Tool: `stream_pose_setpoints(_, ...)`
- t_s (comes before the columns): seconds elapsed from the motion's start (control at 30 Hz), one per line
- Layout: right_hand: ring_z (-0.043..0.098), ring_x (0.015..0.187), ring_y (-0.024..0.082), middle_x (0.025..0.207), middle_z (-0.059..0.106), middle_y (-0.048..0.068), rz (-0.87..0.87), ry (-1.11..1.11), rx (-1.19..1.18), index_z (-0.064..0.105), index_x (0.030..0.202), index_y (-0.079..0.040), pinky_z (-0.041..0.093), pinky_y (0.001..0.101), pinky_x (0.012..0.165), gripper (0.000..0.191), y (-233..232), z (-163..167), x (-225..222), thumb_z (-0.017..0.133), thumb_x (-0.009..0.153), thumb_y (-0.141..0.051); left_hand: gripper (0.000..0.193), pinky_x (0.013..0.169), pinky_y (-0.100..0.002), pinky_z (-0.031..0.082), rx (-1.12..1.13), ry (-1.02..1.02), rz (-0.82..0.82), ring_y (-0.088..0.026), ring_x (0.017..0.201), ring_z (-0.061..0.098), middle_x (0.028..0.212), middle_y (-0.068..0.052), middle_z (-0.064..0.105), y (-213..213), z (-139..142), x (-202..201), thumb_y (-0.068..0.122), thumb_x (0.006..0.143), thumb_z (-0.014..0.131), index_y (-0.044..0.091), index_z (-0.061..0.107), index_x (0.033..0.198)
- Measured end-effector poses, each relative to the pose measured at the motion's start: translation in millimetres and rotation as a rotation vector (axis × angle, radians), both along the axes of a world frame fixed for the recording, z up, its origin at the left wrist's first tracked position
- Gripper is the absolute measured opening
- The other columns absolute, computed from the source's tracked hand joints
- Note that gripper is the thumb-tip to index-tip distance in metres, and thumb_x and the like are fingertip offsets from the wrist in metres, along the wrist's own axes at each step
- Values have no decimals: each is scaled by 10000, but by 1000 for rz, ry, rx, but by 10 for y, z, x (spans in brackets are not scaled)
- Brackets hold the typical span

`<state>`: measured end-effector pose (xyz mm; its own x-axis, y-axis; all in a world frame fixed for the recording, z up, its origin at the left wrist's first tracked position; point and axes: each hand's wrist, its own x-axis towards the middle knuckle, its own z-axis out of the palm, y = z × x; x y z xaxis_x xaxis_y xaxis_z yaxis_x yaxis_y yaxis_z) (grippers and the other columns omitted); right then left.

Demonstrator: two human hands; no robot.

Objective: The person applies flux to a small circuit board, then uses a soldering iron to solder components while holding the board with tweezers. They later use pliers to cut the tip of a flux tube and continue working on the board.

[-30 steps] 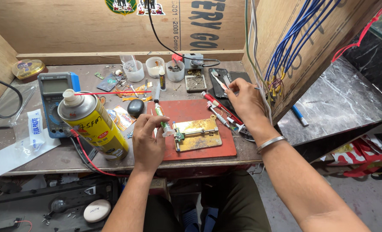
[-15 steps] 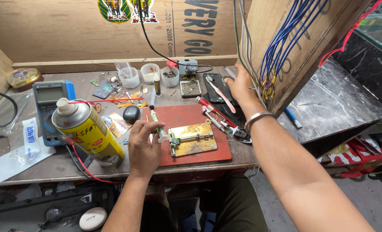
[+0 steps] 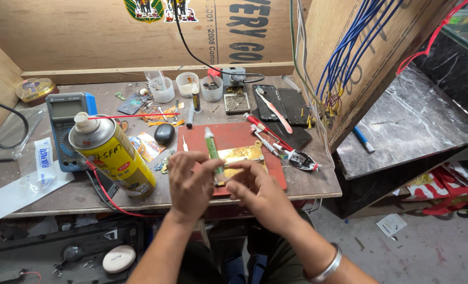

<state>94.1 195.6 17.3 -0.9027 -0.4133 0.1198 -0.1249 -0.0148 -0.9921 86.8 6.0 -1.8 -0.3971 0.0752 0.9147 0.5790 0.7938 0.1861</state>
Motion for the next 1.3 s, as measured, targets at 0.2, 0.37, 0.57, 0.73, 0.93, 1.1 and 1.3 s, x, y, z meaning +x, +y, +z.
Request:
stream_pose_setpoints(0.2, 613, 907, 108, 1062, 629, 37, 148, -110, -337, 522, 1323, -2, 535, 283, 773, 376, 21, -292, 259, 655, 984, -92, 335, 925, -425, 437, 57, 13, -19, -230, 938, 590, 947, 10, 573, 331, 56, 371, 61, 754, 736, 218, 729, 1050)
stream_pose_setpoints(0.37, 629, 865, 124, 1013, 671, 64, 75, -136, -336, 541, 1324, 7, 526, 288, 767, 356, 138, -481, 349, 623, 994, -99, 344, 961, -445, 456, 73, -51, -53, -241, 960, 607, 977, -9, 587, 435, 38, 548, 33, 805, 721, 199, 723, 1106)
stream_pose_setpoints(0.57, 669, 876, 137, 1009, 706, 80, 56, -170, -318, 590, 1300, 38, 555, 307, 824, 364, 253, -472, 495, 620, 970, -113, 384, 849, -264, 549, 1243, -591, -734, -111, 1015, 624, 1165, -30, 620, 692, 32, 810, 96, 940, 617, 101, 537, 1315)
stream_pose_setpoints(0.73, 658, 936, 145, 1041, 695, 90, 132, -205, -329, 589, 1303, 53, 540, 313, 847, 377, 311, -486, 738, 667, 960, -82, 379, 684, -233, 509, 1316, -818, -844, -91, 852, 625, 1149, -96, 701, 663, 25, 964, 146, 1014, 619, -29, 598, 1349)
stream_pose_setpoints(0.93, 670, 946, 152, 1044, 704, 89, 106, -184, -320, 561, 1342, 20, 561, 337, 842, 436, 341, -484, 834, 677, 941, -104, 345, 769, -261, 554, 1338, -827, -828, -117, 919, 666, 1139, -119, 729, 654, 80, 1021, 147, 1013, 620, -46, 631, 1299)
stream_pose_setpoints(1.1, 665, 899, 158, 1018, 720, 109, 42, -148, -282, 597, 1203, 20, 558, 337, 840, 281, 376, -541, 842, 673, 969, -115, 372, 915, -338, 572, 1502, -799, -923, -193, 1044, 688, 1144, -139, 713, 647, 121, 1026, 179, 1014, 586, -10, 605, 1333)
stream_pose_setpoints(1.3, 678, 875, 175, 1001, 743, 138, 14, -136, -361, 630, 1111, 25, 564, 343, 836, 196, 427, -563, 899, 628, 1022, -149, 385, 912, -379, 563, 1849, -793, -1096, -223, 1061, 692, 1166, -130, 689, 613, 88, 1013, 226, 1034, 537, 9, 556, 1351)
